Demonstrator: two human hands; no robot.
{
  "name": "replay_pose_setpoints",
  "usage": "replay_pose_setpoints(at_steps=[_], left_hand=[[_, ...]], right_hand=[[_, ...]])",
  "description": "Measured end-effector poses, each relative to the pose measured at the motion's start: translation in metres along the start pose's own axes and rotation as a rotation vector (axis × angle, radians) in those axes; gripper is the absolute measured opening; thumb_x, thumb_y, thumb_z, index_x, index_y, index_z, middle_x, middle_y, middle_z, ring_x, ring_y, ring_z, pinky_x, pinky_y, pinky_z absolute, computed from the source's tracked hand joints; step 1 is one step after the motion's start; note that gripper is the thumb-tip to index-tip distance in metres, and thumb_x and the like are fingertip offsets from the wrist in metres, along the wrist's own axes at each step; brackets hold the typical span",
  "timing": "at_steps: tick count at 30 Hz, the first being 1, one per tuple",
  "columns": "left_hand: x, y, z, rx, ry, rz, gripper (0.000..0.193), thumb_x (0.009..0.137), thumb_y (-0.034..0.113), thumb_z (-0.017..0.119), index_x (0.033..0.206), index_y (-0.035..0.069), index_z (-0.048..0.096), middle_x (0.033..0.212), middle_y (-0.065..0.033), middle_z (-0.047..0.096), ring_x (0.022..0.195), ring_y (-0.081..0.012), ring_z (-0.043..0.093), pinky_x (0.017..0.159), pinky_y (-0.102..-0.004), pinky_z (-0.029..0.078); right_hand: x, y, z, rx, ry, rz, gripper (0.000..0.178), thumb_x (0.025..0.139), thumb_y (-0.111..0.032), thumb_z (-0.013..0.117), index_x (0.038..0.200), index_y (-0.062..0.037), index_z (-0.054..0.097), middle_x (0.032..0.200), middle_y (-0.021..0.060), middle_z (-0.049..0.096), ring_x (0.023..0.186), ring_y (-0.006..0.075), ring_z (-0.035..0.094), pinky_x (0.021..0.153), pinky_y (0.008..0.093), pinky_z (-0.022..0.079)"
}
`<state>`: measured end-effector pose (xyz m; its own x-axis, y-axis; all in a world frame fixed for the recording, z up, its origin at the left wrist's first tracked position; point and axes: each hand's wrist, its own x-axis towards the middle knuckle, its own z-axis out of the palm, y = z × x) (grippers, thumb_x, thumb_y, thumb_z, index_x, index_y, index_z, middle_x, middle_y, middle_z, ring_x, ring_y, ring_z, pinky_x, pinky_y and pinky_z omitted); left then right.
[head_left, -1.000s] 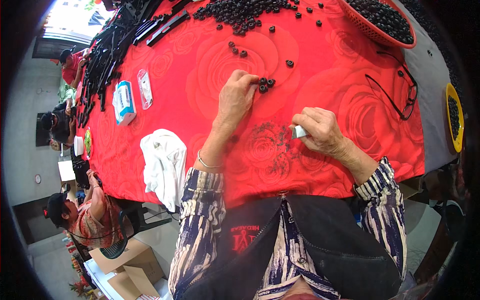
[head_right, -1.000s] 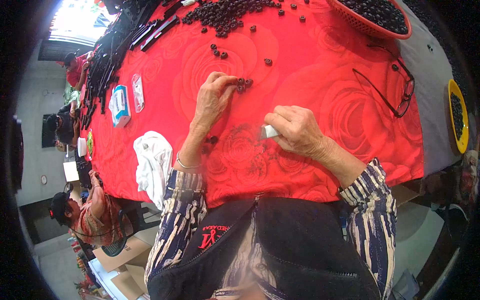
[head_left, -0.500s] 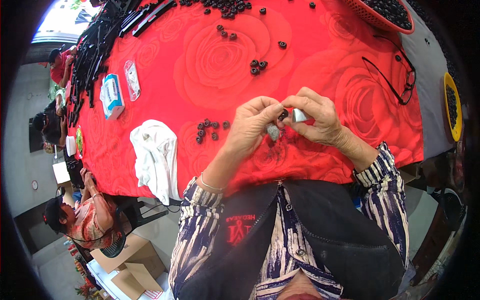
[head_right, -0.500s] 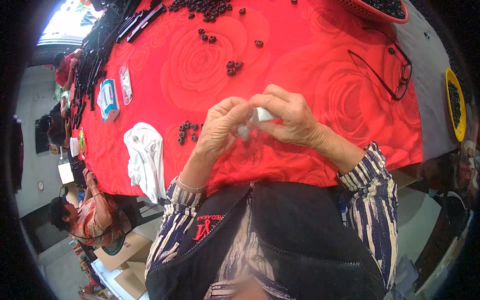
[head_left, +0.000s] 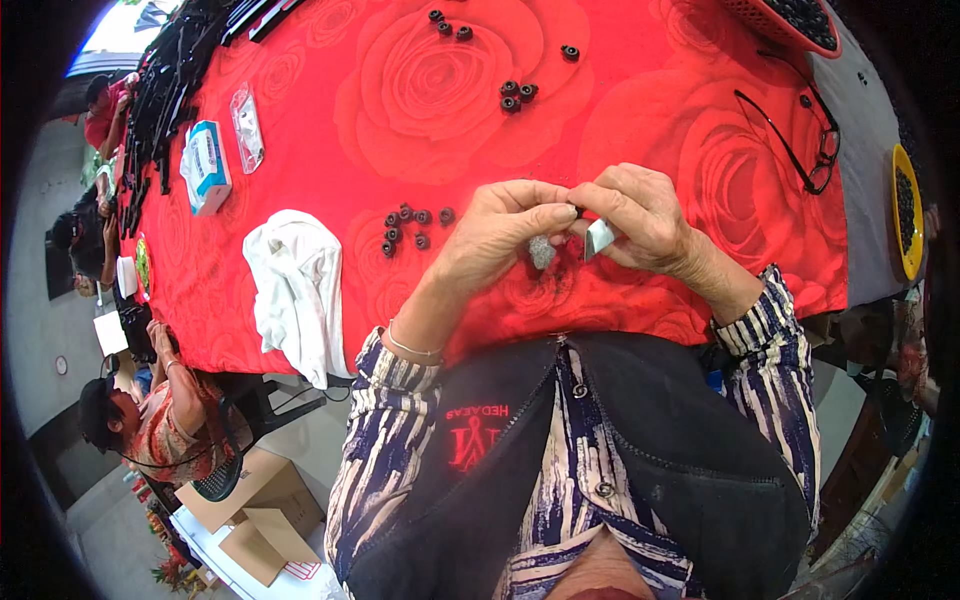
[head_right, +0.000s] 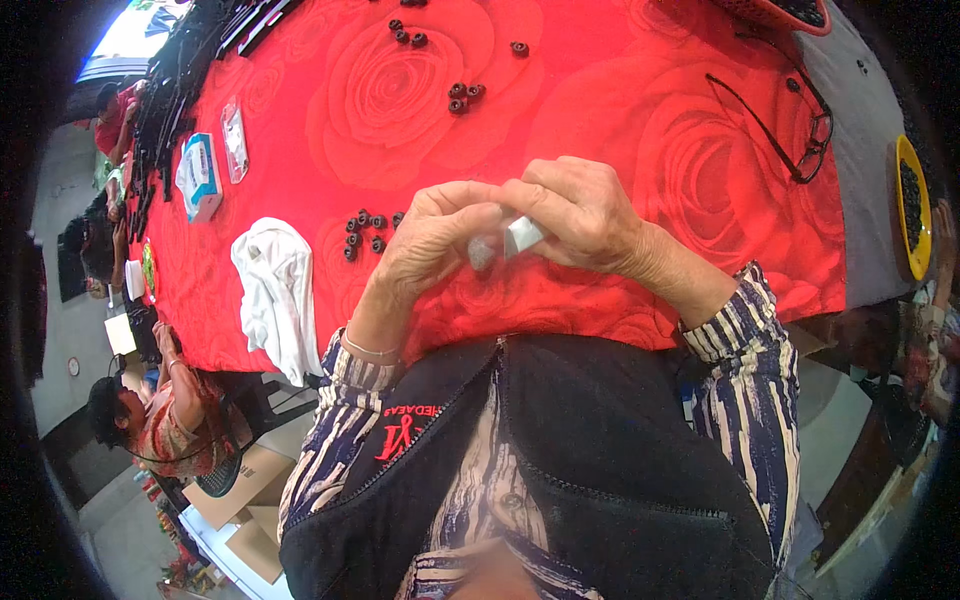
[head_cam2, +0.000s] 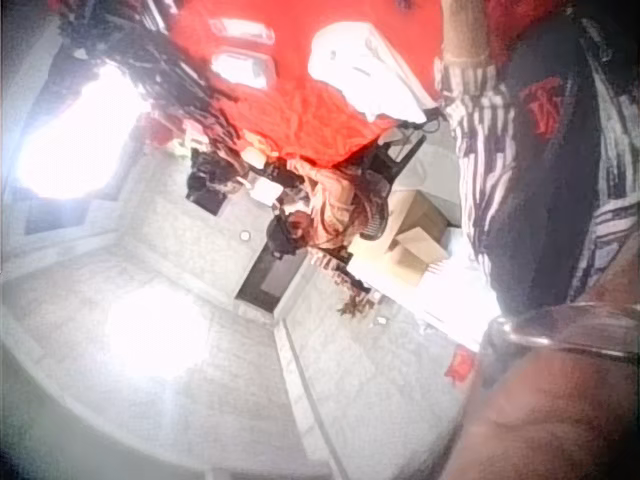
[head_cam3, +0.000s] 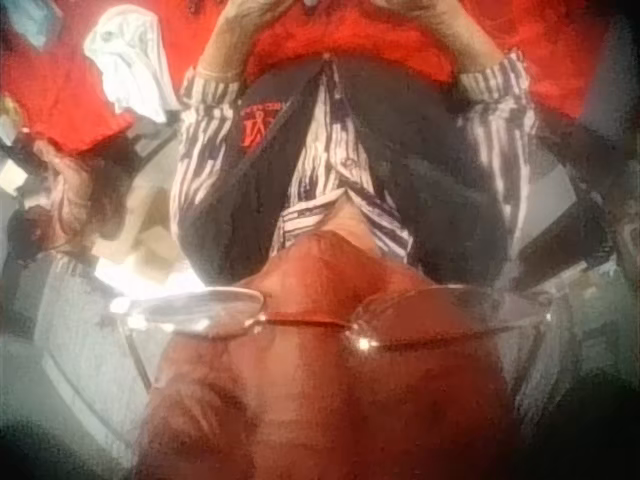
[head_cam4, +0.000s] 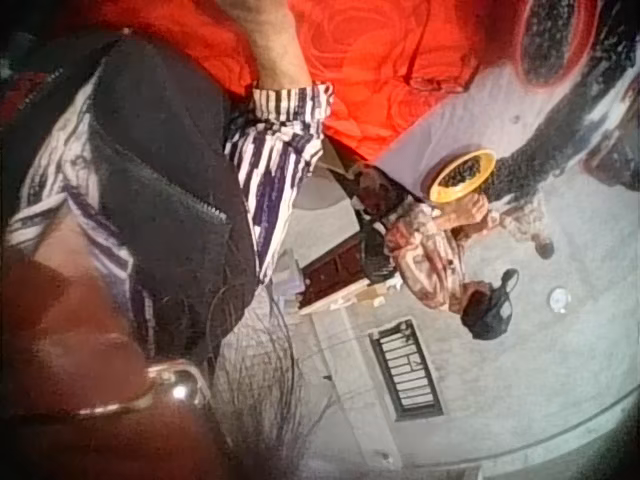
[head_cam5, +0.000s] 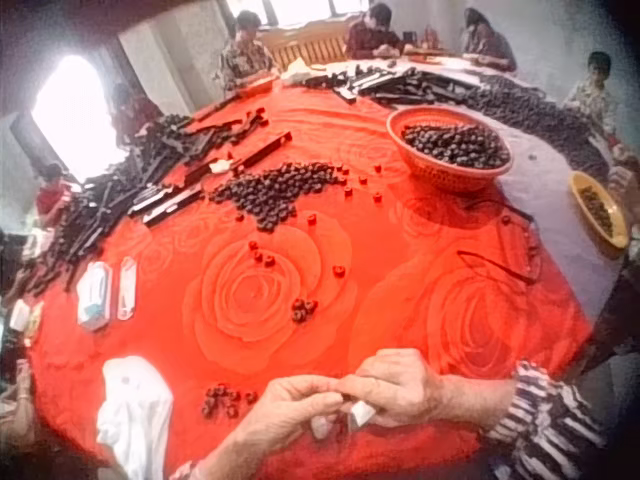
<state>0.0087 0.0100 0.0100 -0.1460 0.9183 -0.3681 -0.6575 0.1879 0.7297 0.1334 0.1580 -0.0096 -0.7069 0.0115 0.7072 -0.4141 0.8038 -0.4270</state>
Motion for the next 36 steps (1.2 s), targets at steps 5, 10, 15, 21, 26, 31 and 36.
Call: replay_pose_setpoints(at_steps=[5, 10, 15, 21, 26, 31, 36], left_hand=[[-0.002, 0.002, -0.007, 0.045, -0.047, -0.082, 0.022, 0.082, 0.012, 0.063, 0.096, -0.005, 0.06, 0.078, -0.0046, 0.061, 0.067, -0.0067, 0.052, 0.059, -0.0194, 0.044], [-0.001, -0.005, -0.011, 0.0, -0.079, -0.038, 0.02, 0.082, 0.009, 0.061, 0.099, -0.004, 0.061, 0.073, -0.0078, 0.063, 0.054, -0.0107, 0.055, 0.046, -0.0215, 0.043], [-0.004, -0.01, -0.001, 0.021, -0.005, 0.039, 0.022, 0.084, 0.014, 0.062, 0.098, -0.003, 0.061, 0.072, -0.0014, 0.058, 0.063, -0.006, 0.052, 0.055, -0.02, 0.043], [-0.005, -0.016, 0.002, -0.007, 0.073, 0.202, 0.02, 0.085, 0.011, 0.059, 0.1, -0.002, 0.061, 0.078, -0.0023, 0.059, 0.065, -0.0054, 0.052, 0.058, -0.0191, 0.043], [-0.002, -0.014, 0.001, 0.072, 0.101, 0.222, 0.019, 0.085, 0.008, 0.059, 0.101, -0.002, 0.061, 0.08, -0.0022, 0.059, 0.068, -0.0051, 0.052, 0.06, -0.0187, 0.043], [-0.003, -0.013, 0.001, 0.101, 0.106, 0.188, 0.018, 0.085, 0.006, 0.058, 0.101, -0.001, 0.061, 0.079, -0.0012, 0.059, 0.069, -0.0046, 0.052, 0.059, -0.0186, 0.043], [-0.004, -0.014, 0.002, 0.18, 0.135, 0.195, 0.018, 0.085, 0.005, 0.058, 0.101, -0.003, 0.06, 0.083, -0.0012, 0.057, 0.069, -0.0045, 0.051, 0.059, -0.0188, 0.043]], right_hand=[[-0.002, -0.003, 0.001, -0.016, -0.025, -0.062, 0.039, 0.06, -0.011, 0.068, 0.096, 0.001, 0.059, 0.064, 0.0044, 0.047, 0.051, 0.0178, 0.048, 0.044, 0.0309, 0.038], [0.001, -0.009, -0.002, -0.001, -0.015, -0.076, 0.04, 0.061, -0.008, 0.068, 0.098, 0.0036, 0.059, 0.063, 0.0043, 0.047, 0.05, 0.0167, 0.047, 0.043, 0.0295, 0.036], [0.0, -0.009, -0.001, -0.021, 0.061, -0.063, 0.036, 0.066, -0.009, 0.069, 0.098, 0.003, 0.058, 0.063, 0.0048, 0.047, 0.05, 0.0177, 0.046, 0.042, 0.0305, 0.036], [0.012, -0.01, -0.015, 0.486, -0.03, 0.497, 0.022, 0.077, -0.007, 0.061, 0.097, -0.0004, 0.053, 0.072, 0.0065, 0.05, 0.059, 0.0154, 0.049, 0.051, 0.029, 0.039], [0.009, -0.002, -0.022, 0.556, -0.169, 0.625, 0.018, 0.083, -0.009, 0.054, 0.098, 0.0011, 0.052, 0.076, 0.0068, 0.051, 0.063, 0.0143, 0.049, 0.055, 0.0275, 0.04], [0.009, 0.0, -0.019, 0.445, -0.232, 0.609, 0.017, 0.083, -0.01, 0.055, 0.096, 0.0007, 0.053, 0.076, 0.0097, 0.053, 0.063, 0.019, 0.053, 0.055, 0.0292, 0.041], [0.011, 0.0, -0.018, 0.408, -0.248, 0.577, 0.017, 0.081, -0.01, 0.056, 0.094, 0.0007, 0.054, 0.075, 0.0116, 0.054, 0.063, 0.0233, 0.055, 0.054, 0.0317, 0.043]])
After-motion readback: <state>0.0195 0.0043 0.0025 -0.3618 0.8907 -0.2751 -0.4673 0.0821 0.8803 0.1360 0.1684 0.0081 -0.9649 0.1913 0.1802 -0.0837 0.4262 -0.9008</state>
